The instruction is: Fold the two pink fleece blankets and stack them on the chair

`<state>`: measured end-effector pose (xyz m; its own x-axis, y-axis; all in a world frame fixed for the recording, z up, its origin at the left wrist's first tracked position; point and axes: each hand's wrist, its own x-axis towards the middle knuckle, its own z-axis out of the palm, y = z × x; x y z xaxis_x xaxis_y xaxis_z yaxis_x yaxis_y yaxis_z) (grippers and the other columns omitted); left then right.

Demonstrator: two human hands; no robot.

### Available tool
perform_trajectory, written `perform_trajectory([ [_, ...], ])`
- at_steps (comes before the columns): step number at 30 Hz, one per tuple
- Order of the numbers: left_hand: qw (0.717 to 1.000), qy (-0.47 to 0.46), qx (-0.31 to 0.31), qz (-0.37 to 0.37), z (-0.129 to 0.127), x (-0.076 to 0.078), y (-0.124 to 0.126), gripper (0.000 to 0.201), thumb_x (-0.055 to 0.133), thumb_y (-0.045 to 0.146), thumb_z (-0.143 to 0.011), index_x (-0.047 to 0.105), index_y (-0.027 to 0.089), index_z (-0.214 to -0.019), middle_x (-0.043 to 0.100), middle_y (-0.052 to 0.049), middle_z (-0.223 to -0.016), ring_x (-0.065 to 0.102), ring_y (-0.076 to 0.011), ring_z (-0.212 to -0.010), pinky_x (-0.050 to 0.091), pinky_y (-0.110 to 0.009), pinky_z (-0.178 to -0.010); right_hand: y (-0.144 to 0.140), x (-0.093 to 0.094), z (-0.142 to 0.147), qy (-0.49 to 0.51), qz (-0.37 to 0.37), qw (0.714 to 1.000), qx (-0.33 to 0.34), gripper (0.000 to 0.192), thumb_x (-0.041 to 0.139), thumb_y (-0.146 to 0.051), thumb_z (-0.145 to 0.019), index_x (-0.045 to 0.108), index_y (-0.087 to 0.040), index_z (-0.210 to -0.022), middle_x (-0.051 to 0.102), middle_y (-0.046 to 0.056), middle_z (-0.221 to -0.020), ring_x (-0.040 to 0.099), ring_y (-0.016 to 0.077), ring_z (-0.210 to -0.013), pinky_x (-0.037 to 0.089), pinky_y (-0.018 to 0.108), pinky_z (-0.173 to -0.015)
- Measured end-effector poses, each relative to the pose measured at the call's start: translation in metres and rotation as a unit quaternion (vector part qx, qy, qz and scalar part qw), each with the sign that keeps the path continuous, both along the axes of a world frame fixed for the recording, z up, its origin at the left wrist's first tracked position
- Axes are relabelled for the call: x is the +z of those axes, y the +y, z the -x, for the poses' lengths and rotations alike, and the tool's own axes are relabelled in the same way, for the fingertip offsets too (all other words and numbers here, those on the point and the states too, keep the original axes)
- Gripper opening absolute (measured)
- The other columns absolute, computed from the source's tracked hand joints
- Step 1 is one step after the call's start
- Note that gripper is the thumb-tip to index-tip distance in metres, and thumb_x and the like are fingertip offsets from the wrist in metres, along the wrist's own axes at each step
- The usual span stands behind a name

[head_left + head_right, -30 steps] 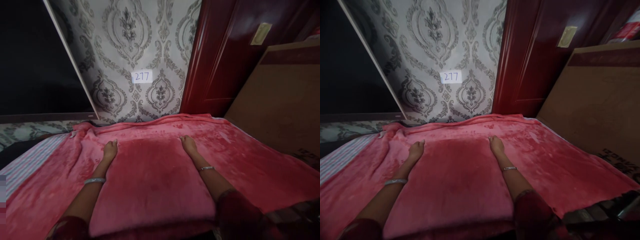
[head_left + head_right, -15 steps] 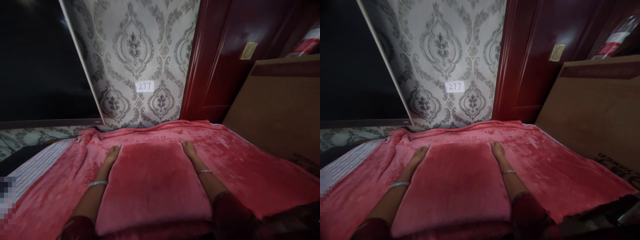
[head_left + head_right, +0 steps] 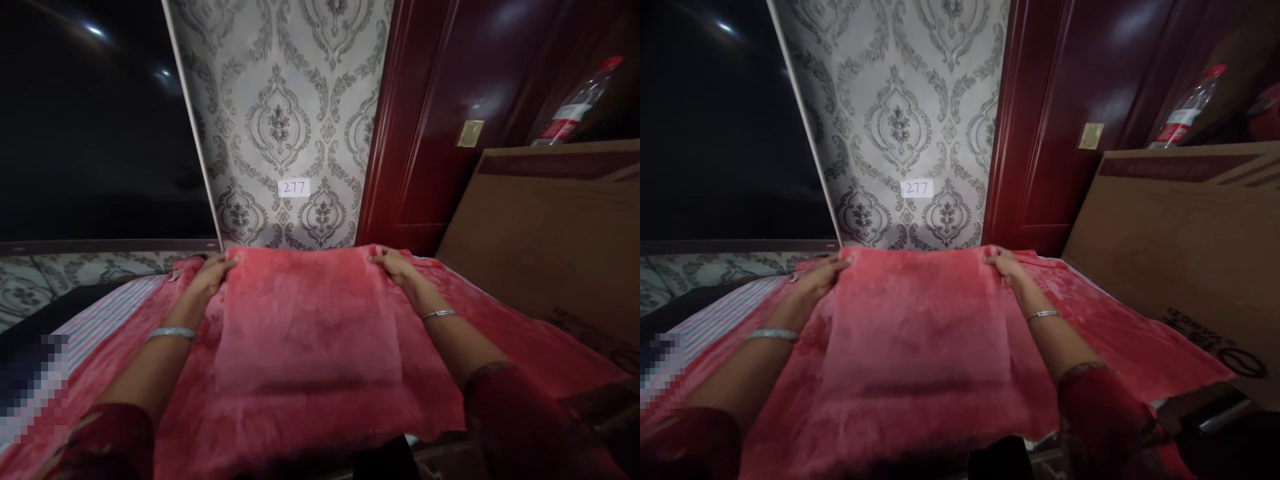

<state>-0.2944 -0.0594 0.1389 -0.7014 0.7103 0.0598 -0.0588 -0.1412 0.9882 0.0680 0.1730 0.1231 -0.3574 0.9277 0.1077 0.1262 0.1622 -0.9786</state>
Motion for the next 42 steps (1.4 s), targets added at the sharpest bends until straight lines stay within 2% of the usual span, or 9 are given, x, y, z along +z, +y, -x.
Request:
perform_trajectory([
  [4,0.978,0.179,0.014,-0.111,0.007,0.067,-0.026,0.038,0.085,0.031,-0.051,0.067,0.018,-0.081,0.068,0.003,-0.072,0.059,-0.0121,-0.064,0.051,-0.024,-0.065,-0.01,0.068,-0.021,0.083,-0.212,0.974,0.001,0.07,0.073,-0.021,-0.064,0.056,-0.02,-0.133,0.069,0.004,-0.112,0.065,0.0207,-0.096,0.053,0.036,-0.09],
  [7,0.924,0.369,0.041,-0.096,0.008,0.074,-0.059,0.037,0.079,0.04,-0.062,0.065,0.019,-0.089,0.069,0.0,-0.086,0.061,-0.0172,-0.081,0.052,-0.031,-0.082,-0.035,0.065,-0.04,0.062,-0.425,0.903,-0.023,0.051,0.068,-0.025,-0.07,0.062,-0.02,-0.12,0.066,0.007,-0.115,0.062,0.0244,-0.103,0.049,0.041,-0.095],
  [11,0.837,0.545,0.049,-0.024,0.006,-0.011,-0.101,0.027,0.061,0.044,-0.077,0.064,0.023,-0.095,0.069,-0.005,-0.106,0.062,-0.0247,-0.103,0.047,-0.039,-0.099,-0.075,-0.035,-0.067,-0.052,-0.572,0.817,-0.041,0.029,0.053,-0.018,-0.074,0.063,-0.023,-0.101,0.066,0.009,-0.108,0.059,0.0286,-0.107,0.047,0.048,-0.096],
  [15,0.829,0.554,-0.049,0.061,-0.005,-0.128,-0.137,0.025,0.052,0.038,-0.078,0.063,0.025,-0.095,0.072,-0.009,-0.103,0.066,-0.0266,-0.102,0.051,-0.041,-0.097,-0.118,-0.149,-0.091,-0.177,-0.533,0.825,0.059,0.037,0.044,-0.008,-0.072,0.065,-0.023,-0.099,0.066,0.009,-0.105,0.059,0.0264,-0.108,0.048,0.045,-0.094],
  [18,0.835,0.537,-0.054,0.11,-0.015,-0.167,-0.154,0.027,0.049,0.033,-0.076,0.063,0.024,-0.096,0.071,-0.012,-0.109,0.064,-0.028,-0.11,0.049,-0.044,-0.102,-0.136,-0.182,-0.1,-0.19,-0.492,0.847,0.068,0.037,0.042,-0.009,-0.077,0.065,-0.023,-0.102,0.065,0.01,-0.106,0.059,0.0266,-0.11,0.049,0.046,-0.095],
  [27,0.826,0.545,-0.068,0.127,-0.032,-0.103,-0.14,0.036,0.052,0.045,-0.082,0.068,0.028,-0.109,0.069,-0.006,-0.119,0.06,-0.0279,-0.117,0.043,-0.044,-0.108,-0.144,-0.123,-0.091,-0.171,-0.45,0.876,0.009,0.024,0.045,-0.03,-0.098,0.067,-0.023,-0.104,0.069,0.01,-0.1,0.063,0.0255,-0.101,0.05,0.042,-0.091],
  [34,0.727,0.612,-0.163,0.267,-0.077,-0.061,-0.003,0.061,0.047,0.048,-0.092,0.05,0.016,-0.144,0.043,-0.013,-0.156,0.034,-0.0297,-0.146,0.024,-0.047,-0.12,-0.103,-0.057,0.037,-0.381,-0.371,0.841,0.097,0.056,0.044,-0.039,-0.099,0.041,-0.021,-0.152,0.04,0.012,-0.157,0.032,0.0311,-0.144,0.025,0.051,-0.117],
  [38,0.697,0.625,-0.115,0.332,-0.078,-0.064,0.06,0.061,0.047,0.046,-0.095,0.045,0.015,-0.147,0.036,-0.017,-0.159,0.028,-0.0321,-0.149,0.02,-0.053,-0.12,-0.07,-0.051,0.086,-0.475,-0.287,0.829,0.066,0.056,0.04,-0.044,-0.101,0.037,-0.024,-0.154,0.034,0.012,-0.16,0.025,0.0322,-0.148,0.018,0.057,-0.116],
  [42,0.698,0.618,-0.06,0.357,-0.066,-0.093,0.078,0.057,0.036,0.045,-0.099,0.047,0.015,-0.146,0.045,-0.021,-0.153,0.035,-0.0366,-0.145,0.018,-0.065,-0.116,-0.047,-0.082,0.097,-0.489,-0.271,0.829,0.001,0.053,0.034,-0.048,-0.102,0.048,-0.022,-0.146,0.05,0.014,-0.149,0.035,0.0336,-0.141,0.022,0.057,-0.112],
])
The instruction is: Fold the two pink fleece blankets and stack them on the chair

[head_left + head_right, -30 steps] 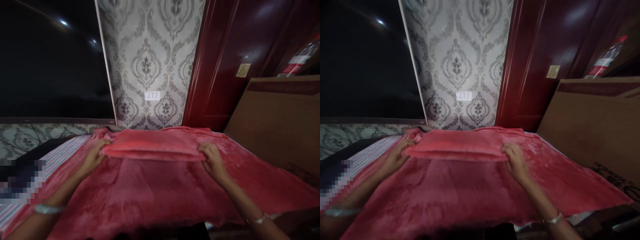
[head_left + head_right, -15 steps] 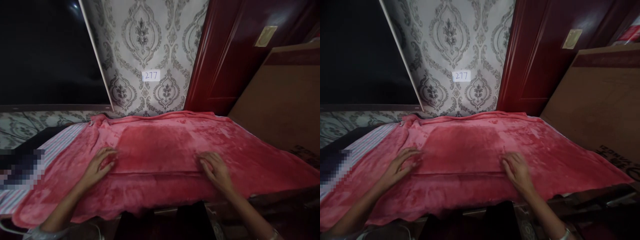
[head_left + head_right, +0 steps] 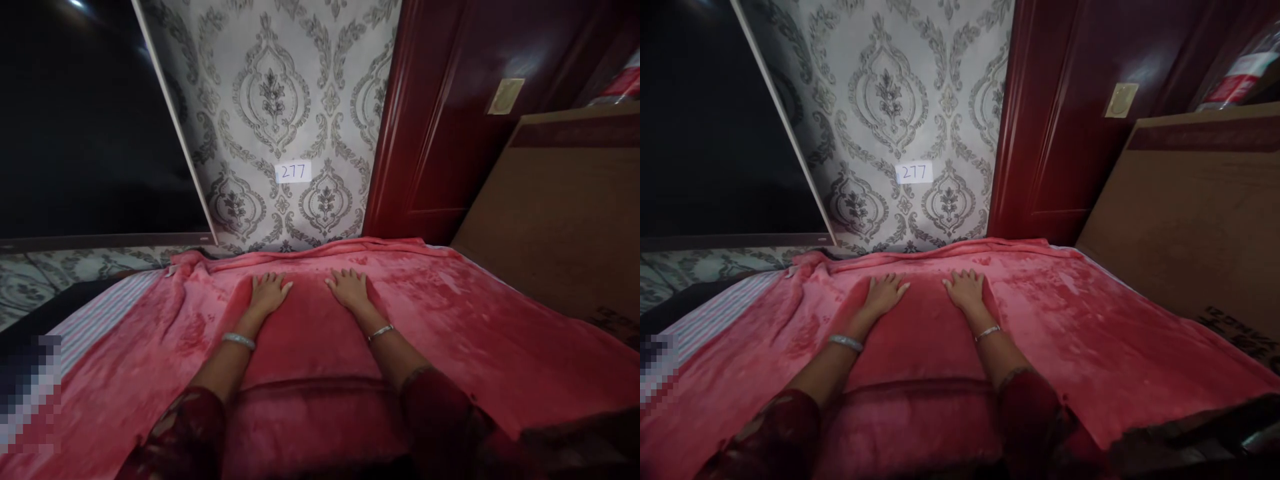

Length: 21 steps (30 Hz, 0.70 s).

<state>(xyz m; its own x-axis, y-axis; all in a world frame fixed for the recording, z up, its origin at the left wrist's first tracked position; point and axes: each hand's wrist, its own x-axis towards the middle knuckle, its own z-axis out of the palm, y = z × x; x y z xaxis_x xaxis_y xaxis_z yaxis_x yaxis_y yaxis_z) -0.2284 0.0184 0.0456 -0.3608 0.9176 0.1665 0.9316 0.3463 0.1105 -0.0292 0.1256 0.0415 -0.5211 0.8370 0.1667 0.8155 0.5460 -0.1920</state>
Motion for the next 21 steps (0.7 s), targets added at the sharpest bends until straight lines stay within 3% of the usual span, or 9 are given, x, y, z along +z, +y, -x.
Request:
perform_trajectory([
  [4,1.0,0.006,0.01,-0.004,0.012,-0.026,0.001,0.059,0.032,0.047,-0.1,0.045,0.016,-0.148,0.045,-0.019,-0.154,0.035,-0.0343,-0.145,0.017,-0.062,-0.117,0.012,-0.032,-0.003,0.027,-0.007,1.0,0.002,0.051,0.034,-0.049,-0.102,0.055,-0.022,-0.14,0.054,0.013,-0.144,0.039,0.0324,-0.136,0.022,0.055,-0.111],
  [8,1.0,0.009,0.005,-0.013,0.021,-0.036,0.004,0.06,0.03,0.05,-0.1,0.047,0.017,-0.147,0.048,-0.017,-0.152,0.038,-0.0326,-0.144,0.019,-0.057,-0.118,0.019,-0.041,-0.003,0.044,-0.018,0.999,0.009,0.05,0.034,-0.051,-0.102,0.06,-0.023,-0.134,0.057,0.012,-0.14,0.042,0.0318,-0.131,0.024,0.053,-0.109],
  [16,1.0,0.0,0.01,-0.013,0.021,-0.035,0.004,0.057,0.033,0.049,-0.099,0.049,0.02,-0.145,0.051,-0.014,-0.15,0.04,-0.0317,-0.141,0.021,-0.057,-0.117,0.015,-0.036,-0.003,0.043,-0.011,0.999,0.005,0.049,0.034,-0.05,-0.102,0.061,-0.023,-0.133,0.058,0.012,-0.139,0.044,0.0314,-0.129,0.025,0.053,-0.108],
  [21,1.0,0.004,0.004,-0.011,0.019,-0.025,-0.003,0.054,0.032,0.045,-0.1,0.049,0.021,-0.145,0.05,-0.013,-0.151,0.042,-0.0288,-0.141,0.025,-0.051,-0.117,0.011,-0.031,-0.007,0.038,0.002,0.999,0.002,0.049,0.033,-0.048,-0.103,0.055,-0.024,-0.14,0.054,0.012,-0.145,0.038,0.031,-0.137,0.023,0.053,-0.111],
])
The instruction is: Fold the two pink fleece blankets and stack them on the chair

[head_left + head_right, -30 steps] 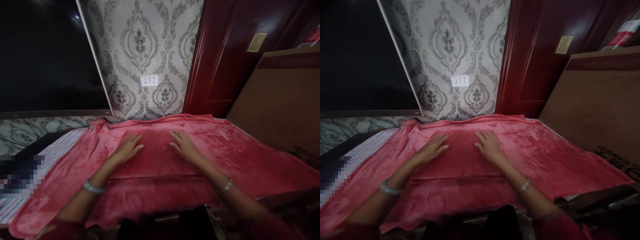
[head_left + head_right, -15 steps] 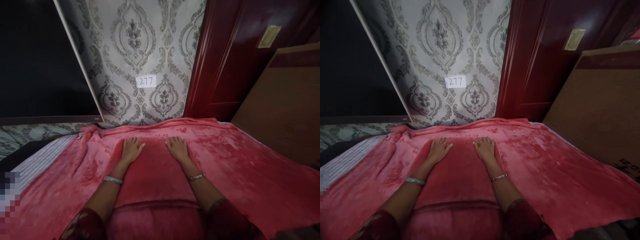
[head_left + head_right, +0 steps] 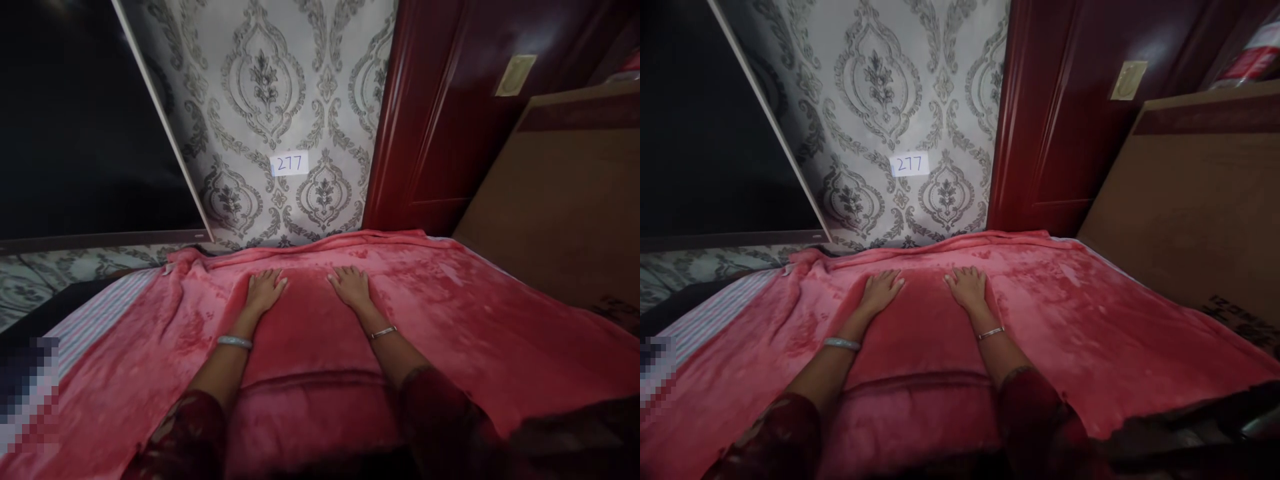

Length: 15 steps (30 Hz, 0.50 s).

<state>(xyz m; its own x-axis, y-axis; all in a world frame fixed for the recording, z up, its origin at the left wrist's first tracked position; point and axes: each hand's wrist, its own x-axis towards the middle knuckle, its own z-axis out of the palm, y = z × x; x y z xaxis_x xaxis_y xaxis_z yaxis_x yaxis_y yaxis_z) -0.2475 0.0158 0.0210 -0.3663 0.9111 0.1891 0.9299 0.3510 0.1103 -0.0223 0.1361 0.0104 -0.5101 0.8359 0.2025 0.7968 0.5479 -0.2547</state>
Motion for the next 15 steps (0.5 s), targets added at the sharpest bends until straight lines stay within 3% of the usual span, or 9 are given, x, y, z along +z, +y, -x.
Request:
perform_trajectory([
  [2,1.0,0.004,0.008,0.012,0.003,0.01,-0.006,0.054,0.033,0.045,-0.099,0.051,0.022,-0.144,0.05,-0.013,-0.151,0.041,-0.0299,-0.141,0.025,-0.053,-0.117,0.002,0.006,-0.003,-0.007,0.015,1.0,0.006,0.05,0.033,-0.047,-0.103,0.051,-0.025,-0.144,0.051,0.011,-0.148,0.036,0.0298,-0.139,0.023,0.053,-0.112],
  [5,0.998,0.01,0.046,0.03,0.008,0.028,-0.022,0.054,0.037,0.046,-0.097,0.053,0.02,-0.141,0.05,-0.018,-0.149,0.039,-0.0367,-0.141,0.02,-0.065,-0.114,-0.002,0.02,-0.01,-0.017,0.042,0.999,0.008,0.051,0.029,-0.045,-0.105,0.044,-0.025,-0.15,0.045,0.011,-0.154,0.035,0.0294,-0.143,0.026,0.053,-0.112],
  [8,0.998,0.01,0.056,0.038,-0.004,0.037,-0.045,0.057,0.038,0.046,-0.097,0.051,0.016,-0.143,0.048,-0.022,-0.15,0.035,-0.0383,-0.143,0.018,-0.068,-0.114,-0.028,0.032,-0.019,-0.013,0.037,0.999,0.038,0.054,0.029,-0.046,-0.104,0.038,-0.026,-0.154,0.036,0.011,-0.159,0.028,0.0313,-0.147,0.02,0.057,-0.115],
  [10,1.0,0.01,-0.006,0.023,-0.024,0.032,-0.063,0.06,0.038,0.049,-0.097,0.043,0.02,-0.15,0.041,-0.018,-0.156,0.03,-0.0358,-0.147,0.017,-0.062,-0.117,-0.056,0.031,-0.027,-0.004,0.013,0.994,0.109,0.055,0.034,-0.049,-0.103,0.036,-0.029,-0.154,0.03,0.009,-0.162,0.021,0.0321,-0.15,0.013,0.057,-0.118],
  [13,0.991,0.001,-0.132,0.007,-0.06,0.009,-0.088,0.066,0.044,0.057,-0.095,0.037,0.029,-0.154,0.031,-0.011,-0.163,0.023,-0.0367,-0.15,0.014,-0.061,-0.119,-0.095,0.017,-0.038,-0.009,0.01,0.98,0.198,0.054,0.037,-0.049,-0.102,0.038,-0.032,-0.154,0.027,0.006,-0.164,0.018,0.0308,-0.151,0.011,0.057,-0.119],
  [15,0.99,-0.007,-0.143,0.012,-0.078,-0.007,-0.099,0.066,0.045,0.057,-0.094,0.036,0.031,-0.154,0.028,-0.01,-0.164,0.02,-0.0392,-0.15,0.014,-0.065,-0.118,-0.11,0.005,-0.042,-0.015,0.017,0.977,0.212,0.053,0.038,-0.047,-0.102,0.038,-0.032,-0.153,0.026,0.004,-0.164,0.018,0.0297,-0.151,0.011,0.057,-0.12],
])
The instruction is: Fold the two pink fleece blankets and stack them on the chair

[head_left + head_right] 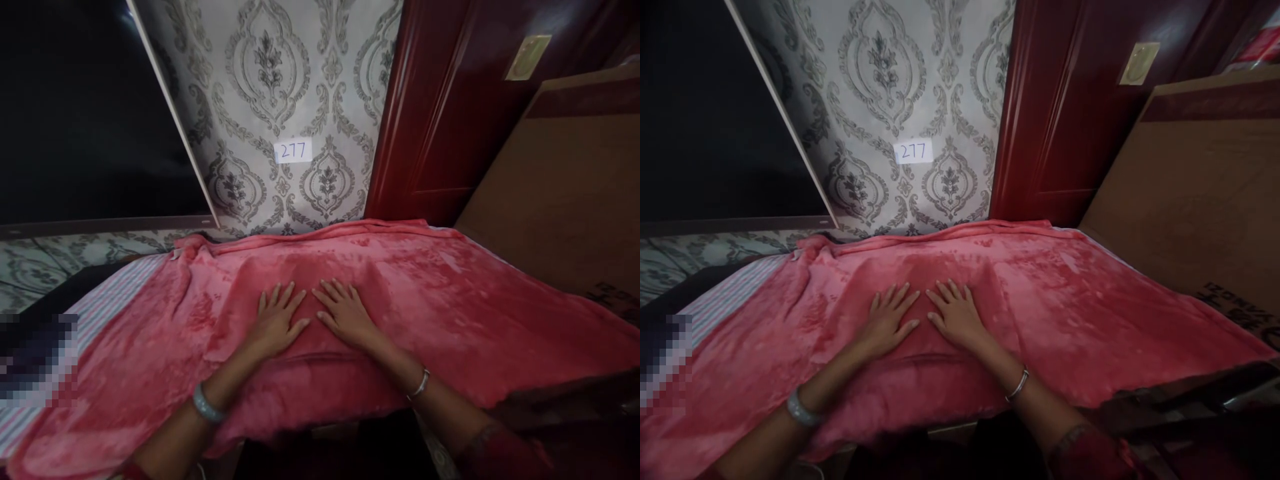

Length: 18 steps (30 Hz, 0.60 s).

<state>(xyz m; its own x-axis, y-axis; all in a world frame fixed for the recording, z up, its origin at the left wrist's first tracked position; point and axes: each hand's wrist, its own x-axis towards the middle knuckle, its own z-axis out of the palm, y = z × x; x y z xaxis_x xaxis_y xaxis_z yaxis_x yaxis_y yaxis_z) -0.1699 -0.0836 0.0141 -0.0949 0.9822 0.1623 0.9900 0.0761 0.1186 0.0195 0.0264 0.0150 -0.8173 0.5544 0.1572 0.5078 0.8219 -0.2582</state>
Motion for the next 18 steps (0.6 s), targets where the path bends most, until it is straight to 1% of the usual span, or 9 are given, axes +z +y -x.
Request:
perform_trajectory([
  [2,1.0,-0.002,0.016,0.004,-0.008,-0.011,-0.005,0.064,0.045,0.055,-0.095,0.036,0.031,-0.154,0.026,-0.01,-0.165,0.018,-0.0404,-0.151,0.014,-0.067,-0.117,-0.005,-0.009,-0.002,0.004,-0.001,1.0,-0.005,0.054,0.04,-0.045,-0.102,0.037,-0.032,-0.154,0.025,0.003,-0.164,0.016,0.0292,-0.152,0.011,0.057,-0.12],
  [3,1.0,-0.002,0.02,0.001,-0.009,-0.013,-0.005,0.064,0.045,0.054,-0.096,0.035,0.031,-0.155,0.026,-0.01,-0.165,0.017,-0.0402,-0.151,0.015,-0.068,-0.117,-0.004,-0.012,-0.002,0.007,-0.002,1.0,-0.007,0.054,0.041,-0.044,-0.102,0.037,-0.032,-0.154,0.025,0.003,-0.164,0.016,0.0291,-0.152,0.011,0.057,-0.12],
  [6,1.0,-0.002,0.015,-0.01,-0.005,-0.011,-0.004,0.063,0.047,0.052,-0.096,0.037,0.03,-0.154,0.029,-0.01,-0.164,0.019,-0.0396,-0.151,0.017,-0.068,-0.116,-0.001,-0.013,-0.001,0.008,0.001,1.0,-0.006,0.054,0.043,-0.041,-0.101,0.036,-0.03,-0.154,0.025,0.004,-0.164,0.016,0.03,-0.152,0.013,0.058,-0.12],
  [9,1.0,-0.006,0.008,-0.029,-0.005,-0.003,-0.009,0.058,0.047,0.046,-0.097,0.043,0.024,-0.15,0.035,-0.013,-0.16,0.027,-0.0379,-0.148,0.021,-0.067,-0.116,0.004,-0.005,-0.003,-0.013,0.022,1.0,0.01,0.056,0.046,-0.037,-0.1,0.037,-0.028,-0.154,0.025,0.005,-0.164,0.017,0.0313,-0.151,0.015,0.06,-0.119],
  [11,0.998,-0.007,-0.026,-0.055,-0.012,-0.003,-0.018,0.054,0.047,0.041,-0.097,0.048,0.02,-0.147,0.044,-0.014,-0.155,0.035,-0.0338,-0.145,0.024,-0.062,-0.118,0.009,0.006,-0.003,-0.028,0.045,0.998,0.025,0.054,0.048,-0.032,-0.098,0.041,-0.027,-0.152,0.031,0.006,-0.162,0.023,0.0297,-0.15,0.02,0.057,-0.119],
  [13,0.993,-0.004,-0.087,-0.079,-0.024,-0.008,-0.03,0.053,0.05,0.036,-0.096,0.049,0.021,-0.146,0.049,-0.013,-0.152,0.039,-0.0298,-0.144,0.026,-0.057,-0.119,0.016,0.018,0.0,-0.019,0.05,0.998,0.04,0.05,0.046,-0.027,-0.099,0.046,-0.025,-0.149,0.04,0.006,-0.157,0.031,0.0261,-0.147,0.023,0.052,-0.119],
  [15,0.988,0.007,-0.131,-0.087,-0.036,-0.017,-0.04,0.061,0.059,0.033,-0.091,0.045,0.025,-0.149,0.045,-0.012,-0.155,0.035,-0.0306,-0.146,0.027,-0.056,-0.119,0.023,0.029,0.01,0.005,0.029,0.998,0.055,0.049,0.041,-0.025,-0.1,0.046,-0.024,-0.149,0.043,0.006,-0.156,0.032,0.024,-0.146,0.021,0.05,-0.121],
  [17,0.987,0.022,-0.133,-0.083,-0.046,-0.027,-0.048,0.072,0.066,0.031,-0.085,0.04,0.029,-0.152,0.039,-0.011,-0.159,0.029,-0.0339,-0.148,0.025,-0.059,-0.118,0.031,0.034,0.024,0.009,0.003,0.997,0.073,0.05,0.04,-0.029,-0.101,0.043,-0.026,-0.151,0.038,0.005,-0.159,0.025,0.0252,-0.149,0.017,0.053,-0.121],
  [18,0.988,0.028,-0.128,-0.08,-0.049,-0.031,-0.05,0.075,0.067,0.03,-0.084,0.038,0.03,-0.153,0.037,-0.01,-0.16,0.028,-0.0349,-0.149,0.024,-0.06,-0.118,0.036,0.034,0.032,0.0,-0.005,0.997,0.083,0.05,0.041,-0.032,-0.102,0.041,-0.027,-0.152,0.034,0.005,-0.161,0.021,0.0264,-0.151,0.015,0.056,-0.121],
])
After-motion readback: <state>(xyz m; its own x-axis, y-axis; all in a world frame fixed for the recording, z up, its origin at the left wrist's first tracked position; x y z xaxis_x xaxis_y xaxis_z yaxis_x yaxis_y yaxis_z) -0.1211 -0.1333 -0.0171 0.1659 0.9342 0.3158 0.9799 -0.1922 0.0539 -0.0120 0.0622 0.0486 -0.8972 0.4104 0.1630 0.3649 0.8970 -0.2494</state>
